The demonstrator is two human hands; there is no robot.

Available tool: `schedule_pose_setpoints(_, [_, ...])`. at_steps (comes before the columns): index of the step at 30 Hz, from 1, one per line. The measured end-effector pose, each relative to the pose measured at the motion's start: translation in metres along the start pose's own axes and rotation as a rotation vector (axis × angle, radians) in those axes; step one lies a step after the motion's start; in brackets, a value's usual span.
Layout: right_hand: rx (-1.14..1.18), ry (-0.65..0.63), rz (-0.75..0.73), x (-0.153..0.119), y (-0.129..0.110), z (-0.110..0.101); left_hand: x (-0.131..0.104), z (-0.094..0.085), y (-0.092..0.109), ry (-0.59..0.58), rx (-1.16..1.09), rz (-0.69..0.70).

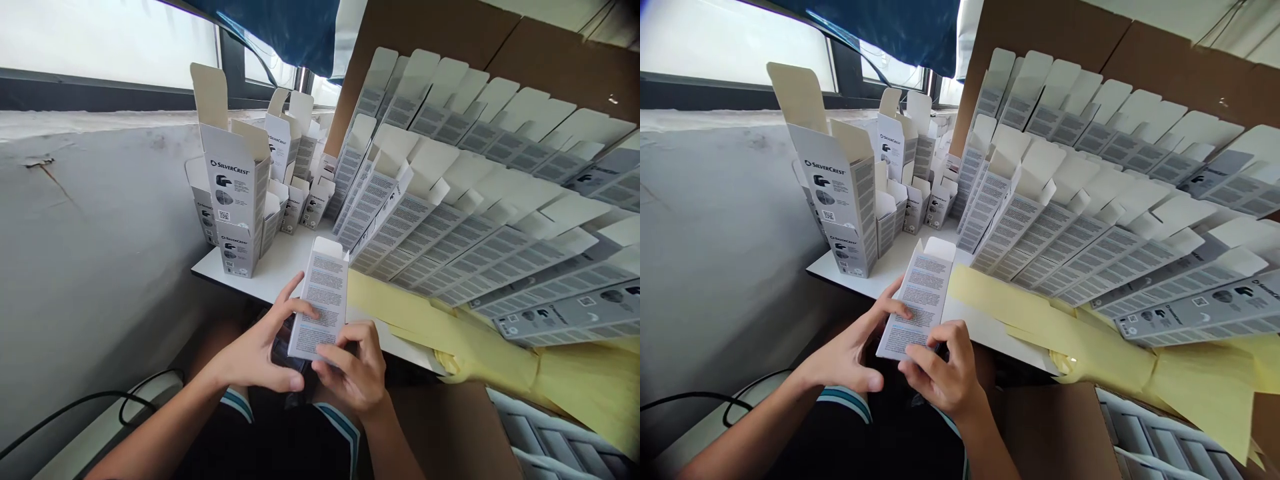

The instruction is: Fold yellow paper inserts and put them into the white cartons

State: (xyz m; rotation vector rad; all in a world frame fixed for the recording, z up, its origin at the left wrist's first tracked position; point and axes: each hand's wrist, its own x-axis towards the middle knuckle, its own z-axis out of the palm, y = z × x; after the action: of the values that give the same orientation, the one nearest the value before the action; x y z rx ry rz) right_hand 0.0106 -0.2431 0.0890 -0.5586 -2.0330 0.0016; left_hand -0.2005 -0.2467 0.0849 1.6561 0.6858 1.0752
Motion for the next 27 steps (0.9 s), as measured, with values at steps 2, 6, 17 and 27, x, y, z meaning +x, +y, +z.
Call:
schedule_pose_setpoints(2, [-0.022,0.017,-0.039,-0.003,0.001,0.001,-0.001,0.003,-0.002,0.033,-0.04,-0.018])
schedule_pose_setpoints(6, [-0.038,0.003,-0.055,-0.008,0.005,0.003,-0.001,0.01,-0.012,0.117,-0.011,-0.073])
schedule_pose_setpoints(17, [-0.127,0.127,0.223,-0.041,0.035,0.033,0.046,0.017,-0.043,0.243,-0.326,-0.08])
schedule_pose_setpoints(27, [-0.395,0.006,0.613,-0.093,0.099,0.042,0.183,-0.009,-0.107,0.468,-0.164,-0.13])
